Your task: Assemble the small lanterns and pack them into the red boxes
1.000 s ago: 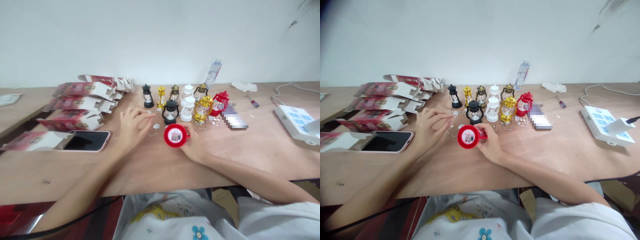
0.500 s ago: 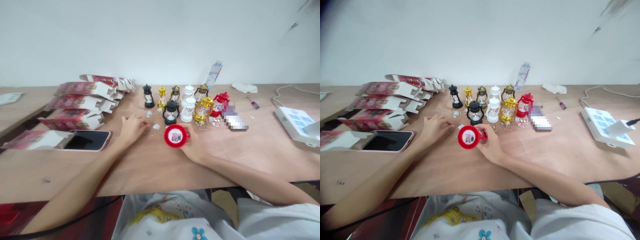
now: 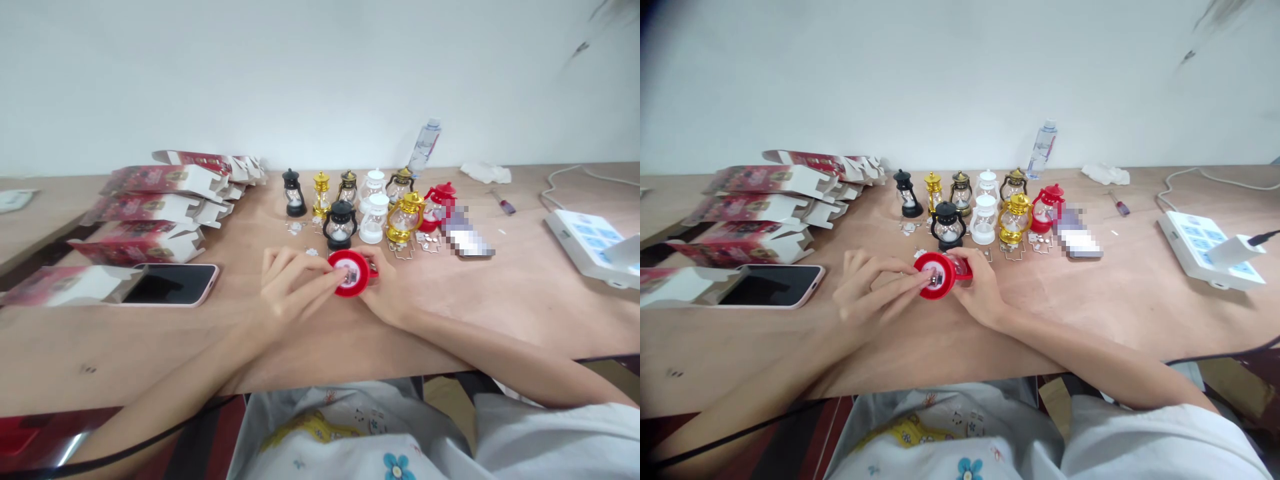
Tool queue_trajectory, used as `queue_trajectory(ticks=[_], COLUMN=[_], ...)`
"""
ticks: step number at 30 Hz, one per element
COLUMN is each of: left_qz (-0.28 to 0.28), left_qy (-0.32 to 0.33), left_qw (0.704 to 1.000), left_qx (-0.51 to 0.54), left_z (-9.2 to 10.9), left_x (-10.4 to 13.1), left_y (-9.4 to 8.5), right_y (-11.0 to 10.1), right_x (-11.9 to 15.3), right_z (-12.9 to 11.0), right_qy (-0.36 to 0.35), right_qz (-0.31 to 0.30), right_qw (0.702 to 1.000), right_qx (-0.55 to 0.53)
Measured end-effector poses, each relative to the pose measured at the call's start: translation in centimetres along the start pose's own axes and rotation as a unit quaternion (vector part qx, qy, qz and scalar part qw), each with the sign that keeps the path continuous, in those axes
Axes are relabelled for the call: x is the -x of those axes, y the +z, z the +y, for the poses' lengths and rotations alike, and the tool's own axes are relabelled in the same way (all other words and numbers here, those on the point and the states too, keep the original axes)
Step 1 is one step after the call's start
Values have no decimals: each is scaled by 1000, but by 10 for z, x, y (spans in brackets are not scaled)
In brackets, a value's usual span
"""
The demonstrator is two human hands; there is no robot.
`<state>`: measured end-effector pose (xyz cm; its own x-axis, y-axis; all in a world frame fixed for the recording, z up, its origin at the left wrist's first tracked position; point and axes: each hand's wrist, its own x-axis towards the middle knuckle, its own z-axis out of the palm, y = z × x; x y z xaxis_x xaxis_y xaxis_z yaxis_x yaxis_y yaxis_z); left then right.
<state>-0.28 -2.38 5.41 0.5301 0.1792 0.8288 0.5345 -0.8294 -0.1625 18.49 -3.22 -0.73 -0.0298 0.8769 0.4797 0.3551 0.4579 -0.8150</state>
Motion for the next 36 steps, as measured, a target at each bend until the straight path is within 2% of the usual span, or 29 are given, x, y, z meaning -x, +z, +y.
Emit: queue_trajectory(ticks=[4, 8, 16, 21, 24, 27, 30, 32, 36], left_qz=[-25, -56, -75, -60, -49, -23, -6, -2, -4], left_qy=[-46, -54, -108, -150, -105, -3, 77, 91, 71], left_qw=[999, 996, 986, 978, 988, 999, 996, 993, 994], left_qx=[4, 34, 106, 129, 99, 24, -47, -73, -87], left_z=[1, 2, 2, 0, -2, -5, -7, -8, -8], left_x=[0, -1, -2, -1, 0, 1, 1, 2, 6], left_y=[0, -3, -3, -1, 0, 0, 1, 2, 6], right_y=[0, 0, 0, 0, 0, 0, -1, -1, -1], right_x=[0, 0, -1, 0, 0, -1, -1, -1, -1], right_z=[1, 1, -1, -1, 0, -1, -2, -2, -2], right_qy=[8, 5, 2, -4, -8, 1, 12, 15, 19], right_qz=[0, 0, 4, 5, 10, 10, 5, 5, 3], right_qw=[1000, 1000, 1000, 1000, 1000, 1000, 1000, 1000, 1000], right_qx=[1, 3, 9, 10, 7, -3, -6, 0, 8])
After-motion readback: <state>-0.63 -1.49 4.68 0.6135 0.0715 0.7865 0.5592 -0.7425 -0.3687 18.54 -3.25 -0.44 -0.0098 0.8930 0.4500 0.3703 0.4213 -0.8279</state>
